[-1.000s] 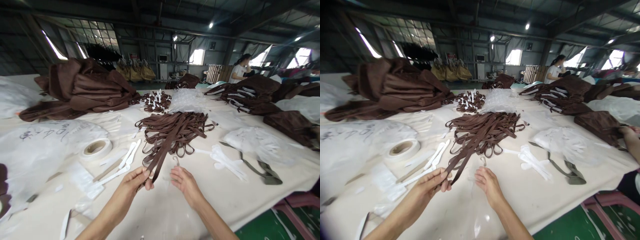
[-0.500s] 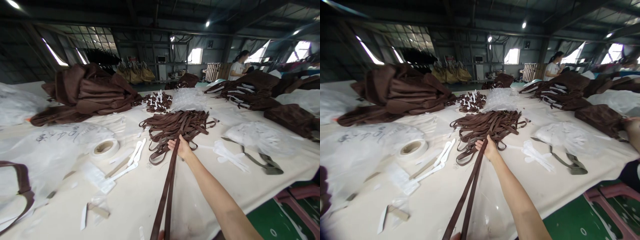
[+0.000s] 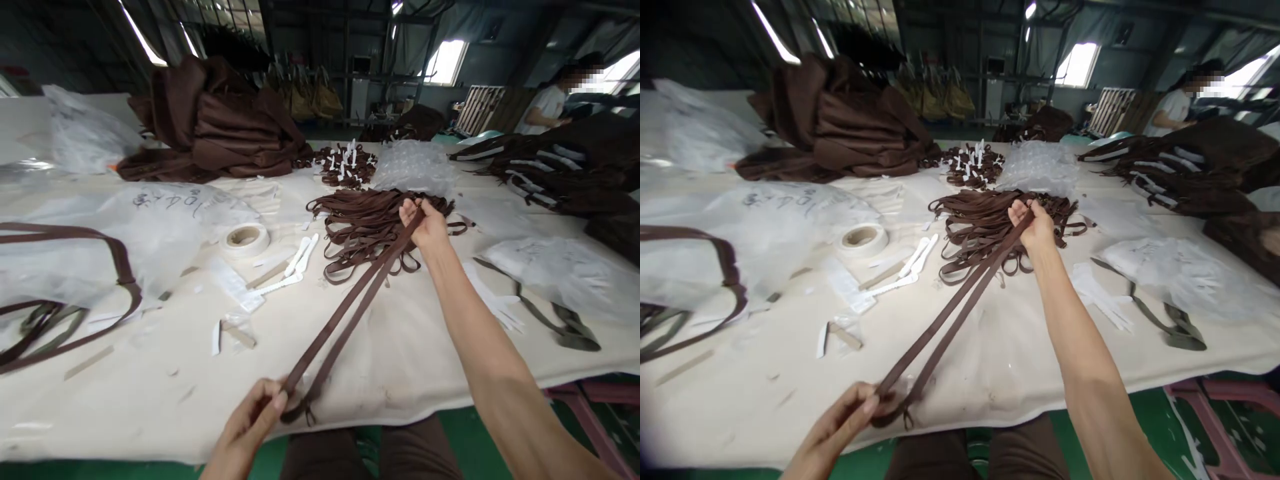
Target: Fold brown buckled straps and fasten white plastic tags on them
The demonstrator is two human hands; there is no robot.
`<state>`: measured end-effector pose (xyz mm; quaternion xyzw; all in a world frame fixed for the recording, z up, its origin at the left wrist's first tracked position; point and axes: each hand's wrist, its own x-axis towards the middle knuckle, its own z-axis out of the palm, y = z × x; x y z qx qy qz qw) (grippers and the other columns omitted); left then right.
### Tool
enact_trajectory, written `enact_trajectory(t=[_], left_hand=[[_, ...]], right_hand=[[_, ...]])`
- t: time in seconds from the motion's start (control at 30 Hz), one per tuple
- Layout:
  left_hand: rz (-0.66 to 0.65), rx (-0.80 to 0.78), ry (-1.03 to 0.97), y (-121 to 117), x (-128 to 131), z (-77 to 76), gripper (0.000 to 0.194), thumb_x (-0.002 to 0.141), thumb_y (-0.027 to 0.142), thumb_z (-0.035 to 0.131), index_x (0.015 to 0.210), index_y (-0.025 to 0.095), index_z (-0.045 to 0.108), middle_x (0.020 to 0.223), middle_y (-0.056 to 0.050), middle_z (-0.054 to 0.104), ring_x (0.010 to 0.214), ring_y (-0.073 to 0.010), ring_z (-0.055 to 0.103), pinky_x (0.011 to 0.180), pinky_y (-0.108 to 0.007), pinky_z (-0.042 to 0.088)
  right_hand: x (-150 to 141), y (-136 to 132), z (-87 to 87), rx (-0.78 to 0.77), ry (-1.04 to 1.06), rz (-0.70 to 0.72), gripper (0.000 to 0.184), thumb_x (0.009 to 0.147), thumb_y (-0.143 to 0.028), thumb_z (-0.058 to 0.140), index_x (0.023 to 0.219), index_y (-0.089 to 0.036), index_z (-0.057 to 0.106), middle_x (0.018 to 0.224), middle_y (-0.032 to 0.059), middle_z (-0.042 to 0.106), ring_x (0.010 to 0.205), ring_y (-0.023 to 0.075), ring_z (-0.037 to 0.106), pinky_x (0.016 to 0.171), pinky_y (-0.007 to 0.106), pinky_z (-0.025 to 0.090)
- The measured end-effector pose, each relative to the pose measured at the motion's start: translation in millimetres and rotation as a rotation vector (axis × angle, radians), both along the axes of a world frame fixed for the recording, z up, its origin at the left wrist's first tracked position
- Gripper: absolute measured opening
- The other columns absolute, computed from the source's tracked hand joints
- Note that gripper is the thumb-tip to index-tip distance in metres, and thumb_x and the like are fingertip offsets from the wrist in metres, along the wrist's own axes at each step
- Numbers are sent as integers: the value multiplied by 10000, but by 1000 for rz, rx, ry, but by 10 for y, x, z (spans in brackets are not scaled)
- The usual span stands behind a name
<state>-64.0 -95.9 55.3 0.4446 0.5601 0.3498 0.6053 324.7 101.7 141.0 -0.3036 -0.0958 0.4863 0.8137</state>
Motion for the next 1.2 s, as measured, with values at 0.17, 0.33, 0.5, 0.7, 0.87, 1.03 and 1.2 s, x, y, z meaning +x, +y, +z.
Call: enact_trajectory(t=[0.17, 0.33, 0.5, 0.7, 0.87, 1.03, 1.2], left_hand=[[-148, 708, 360, 741, 688, 356, 542, 911, 477, 567, 1391, 248, 466, 1533, -122, 437, 1439, -303, 367, 1201, -508, 253], [-327, 901, 412, 1149, 2094, 468, 788, 839, 339, 695, 1477, 108, 296, 1556, -261, 344, 1462, -414, 278, 1174, -597, 229], [-554, 750, 367, 1064, 2366, 261, 329, 1000, 301, 411, 1283, 138, 452, 1094, -192, 693, 975, -311, 684, 834, -419, 509], [-773, 790, 497, 875, 1494, 58, 253, 986, 339, 392, 1134, 204, 546, 900, -91, 690, 818, -263, 668, 742, -333, 467], [-785, 666, 484, 906, 935, 6, 192, 927, 337, 468, 984, 249, 629, 742, -33, 659, 651, -231, 614, 666, -288, 422], [-761, 529, 393, 1032, 586, -64, 292, 875, 456, 569, 1069, 272, 685, 888, -38, 721, 814, -247, 650, 765, -277, 463], [-794, 595, 424, 1123, 444, -193, 363, 864, 485, 602, 1137, 260, 686, 945, -38, 715, 826, -217, 650, 774, -236, 482]], right_hand=[[-264, -368, 377, 196, -217, -115, 107, 992, -197, 454, 900, -204, 508, 758, 4, 716, 699, 129, 712, 745, 352, 605], [-519, -611, 493, 199, -266, -151, 68, 950, -181, 526, 899, -213, 495, 772, -30, 690, 723, 115, 700, 788, 361, 598], [-156, -851, 540, 119, -241, -241, 222, 988, -123, 405, 801, -188, 506, 660, -47, 587, 501, 60, 532, 500, 175, 495], [513, -1244, 464, -38, -215, -433, 440, 990, -65, 325, 600, -186, 490, 588, -39, 488, 402, 31, 385, 340, 131, 338], [754, -1463, 279, -69, -215, -537, 421, 987, -62, 295, 633, -202, 474, 606, -40, 491, 409, 40, 405, 353, 144, 345], [853, -1577, 136, -102, -231, -570, 278, 1004, -119, 315, 778, -212, 446, 641, -62, 483, 427, 58, 412, 387, 150, 356], [940, -1678, 70, -30, -236, -576, 227, 1023, -145, 322, 841, -215, 439, 673, -63, 499, 466, 52, 440, 445, 140, 391]])
